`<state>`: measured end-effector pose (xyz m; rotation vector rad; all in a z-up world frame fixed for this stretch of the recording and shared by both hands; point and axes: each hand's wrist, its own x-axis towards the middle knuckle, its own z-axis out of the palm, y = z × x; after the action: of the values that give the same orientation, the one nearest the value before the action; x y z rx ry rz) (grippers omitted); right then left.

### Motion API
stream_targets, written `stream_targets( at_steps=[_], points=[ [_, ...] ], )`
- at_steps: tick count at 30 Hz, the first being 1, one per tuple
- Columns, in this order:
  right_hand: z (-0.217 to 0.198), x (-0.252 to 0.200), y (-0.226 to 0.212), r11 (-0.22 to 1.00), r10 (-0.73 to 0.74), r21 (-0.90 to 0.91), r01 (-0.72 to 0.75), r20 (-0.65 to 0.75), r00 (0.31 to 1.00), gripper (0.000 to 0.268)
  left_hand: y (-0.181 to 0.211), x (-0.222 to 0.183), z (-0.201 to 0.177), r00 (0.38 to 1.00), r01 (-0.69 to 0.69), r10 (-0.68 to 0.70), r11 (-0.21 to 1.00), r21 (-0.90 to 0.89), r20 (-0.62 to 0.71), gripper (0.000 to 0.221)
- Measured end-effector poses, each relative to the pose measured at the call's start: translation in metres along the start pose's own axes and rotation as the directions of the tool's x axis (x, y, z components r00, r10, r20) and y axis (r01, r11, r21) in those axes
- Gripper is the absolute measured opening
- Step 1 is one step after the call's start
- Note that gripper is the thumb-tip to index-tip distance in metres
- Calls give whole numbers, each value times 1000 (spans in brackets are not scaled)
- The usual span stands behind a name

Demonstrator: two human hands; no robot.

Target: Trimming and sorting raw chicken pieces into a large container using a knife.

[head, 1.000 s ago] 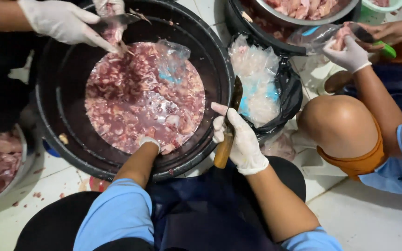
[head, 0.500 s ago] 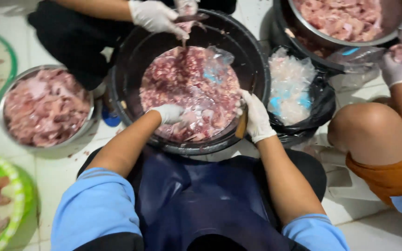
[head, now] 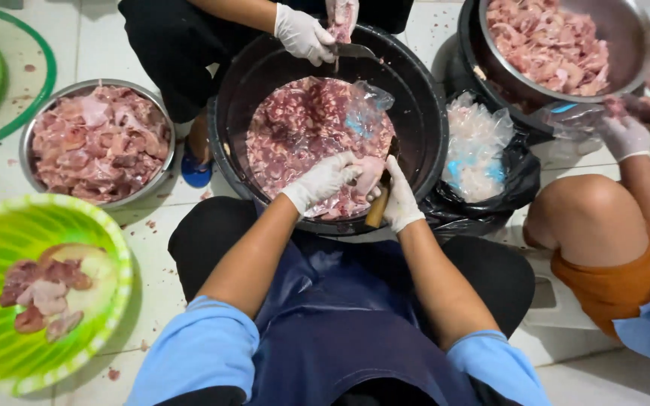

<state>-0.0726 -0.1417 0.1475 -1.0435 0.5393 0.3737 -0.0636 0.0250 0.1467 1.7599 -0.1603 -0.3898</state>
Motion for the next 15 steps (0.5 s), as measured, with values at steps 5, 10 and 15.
stream_targets(
  at_steps=[5,10,15],
  points=[
    [-19,18,5,959,-54,280,50,8,999,29,47,-28,2,977,173,-214,813,-556,-8,16],
    [7,6,-12,933,-213,292,209,-16,977,22,37,-13,8,938,38,-307,554,-832,-161,59],
    [25,5,-14,934,-292,214,288,-13,956,20,52,-17,26,942,154,-322,672,-724,-98,67]
  ],
)
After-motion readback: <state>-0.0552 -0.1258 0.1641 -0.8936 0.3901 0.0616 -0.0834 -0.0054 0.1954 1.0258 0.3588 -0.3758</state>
